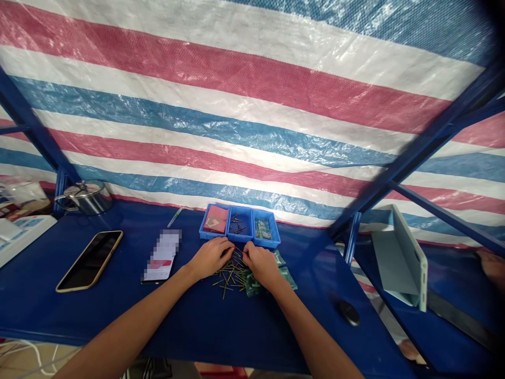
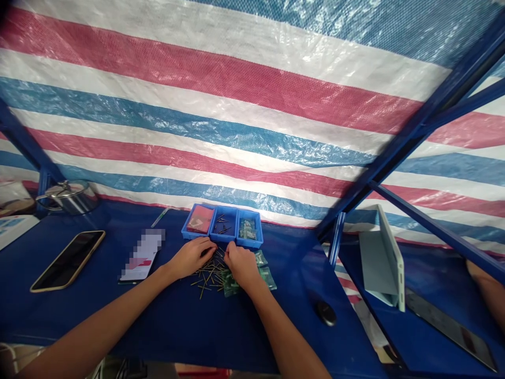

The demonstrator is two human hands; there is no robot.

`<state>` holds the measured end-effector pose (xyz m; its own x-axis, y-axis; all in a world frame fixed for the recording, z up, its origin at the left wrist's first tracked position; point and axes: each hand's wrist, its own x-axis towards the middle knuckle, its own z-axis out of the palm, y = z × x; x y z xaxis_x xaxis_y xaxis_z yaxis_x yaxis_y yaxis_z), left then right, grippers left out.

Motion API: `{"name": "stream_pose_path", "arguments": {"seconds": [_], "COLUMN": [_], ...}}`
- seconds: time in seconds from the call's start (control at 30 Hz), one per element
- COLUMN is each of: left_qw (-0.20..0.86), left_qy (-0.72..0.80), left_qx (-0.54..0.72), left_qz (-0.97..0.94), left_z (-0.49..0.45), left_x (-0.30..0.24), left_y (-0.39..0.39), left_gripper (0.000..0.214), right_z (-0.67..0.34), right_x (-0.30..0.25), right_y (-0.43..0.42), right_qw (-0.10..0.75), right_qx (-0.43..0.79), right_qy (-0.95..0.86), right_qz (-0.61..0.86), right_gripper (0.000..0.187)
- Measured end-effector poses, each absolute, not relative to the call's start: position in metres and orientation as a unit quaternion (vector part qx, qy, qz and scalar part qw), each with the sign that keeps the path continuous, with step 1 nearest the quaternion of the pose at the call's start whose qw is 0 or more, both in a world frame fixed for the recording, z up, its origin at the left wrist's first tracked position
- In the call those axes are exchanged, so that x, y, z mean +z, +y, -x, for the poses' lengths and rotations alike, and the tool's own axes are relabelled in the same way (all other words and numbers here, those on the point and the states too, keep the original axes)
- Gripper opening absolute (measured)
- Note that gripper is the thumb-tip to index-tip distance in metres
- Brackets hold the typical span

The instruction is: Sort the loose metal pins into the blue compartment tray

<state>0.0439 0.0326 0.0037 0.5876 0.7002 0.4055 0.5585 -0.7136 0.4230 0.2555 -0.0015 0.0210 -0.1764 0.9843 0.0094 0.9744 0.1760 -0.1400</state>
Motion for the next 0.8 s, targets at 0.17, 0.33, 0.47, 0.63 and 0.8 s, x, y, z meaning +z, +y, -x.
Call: {"name": "stream_pose_path", "arguments": {"seconds": [0.17,0.33,0.47,0.63,0.8], "left_qw": [0.125,0.121,0.123,0.127,0.127], "left_qy": [0.352,0.351,0.352,0.354,0.355], "left_qx": [0.288,0.28,0.274,0.272,0.268], "left_qz": [-0.882,-0.885,-0.886,-0.886,-0.887], "left_z": [-0.043,-0.043,-0.043,-0.043,-0.042], "left_x": [0.001,0.001,0.003,0.005,0.005], "left_y": [0.033,0.034,0.032,0.032,0.032], "left_gripper": [0.024,0.024,0.024,0.024,0.023], "right_z": [-0.257,-0.259,-0.259,-0.256,-0.257], "right_x": [0.024,0.022,0.016,0.014,0.016], "right_y": [-0.001,-0.001,-0.001,-0.003,-0.005], "right_qw": [0.044,0.046,0.06,0.12,0.271], "right_qx": [0.05,0.054,0.042,0.055,0.107], "right_qy": [-0.768,-0.769,-0.77,-0.767,-0.749], "right_qz": [0.638,0.636,0.634,0.628,0.594], "right_gripper": [0.013,0.013,0.01,0.004,0.005]}}
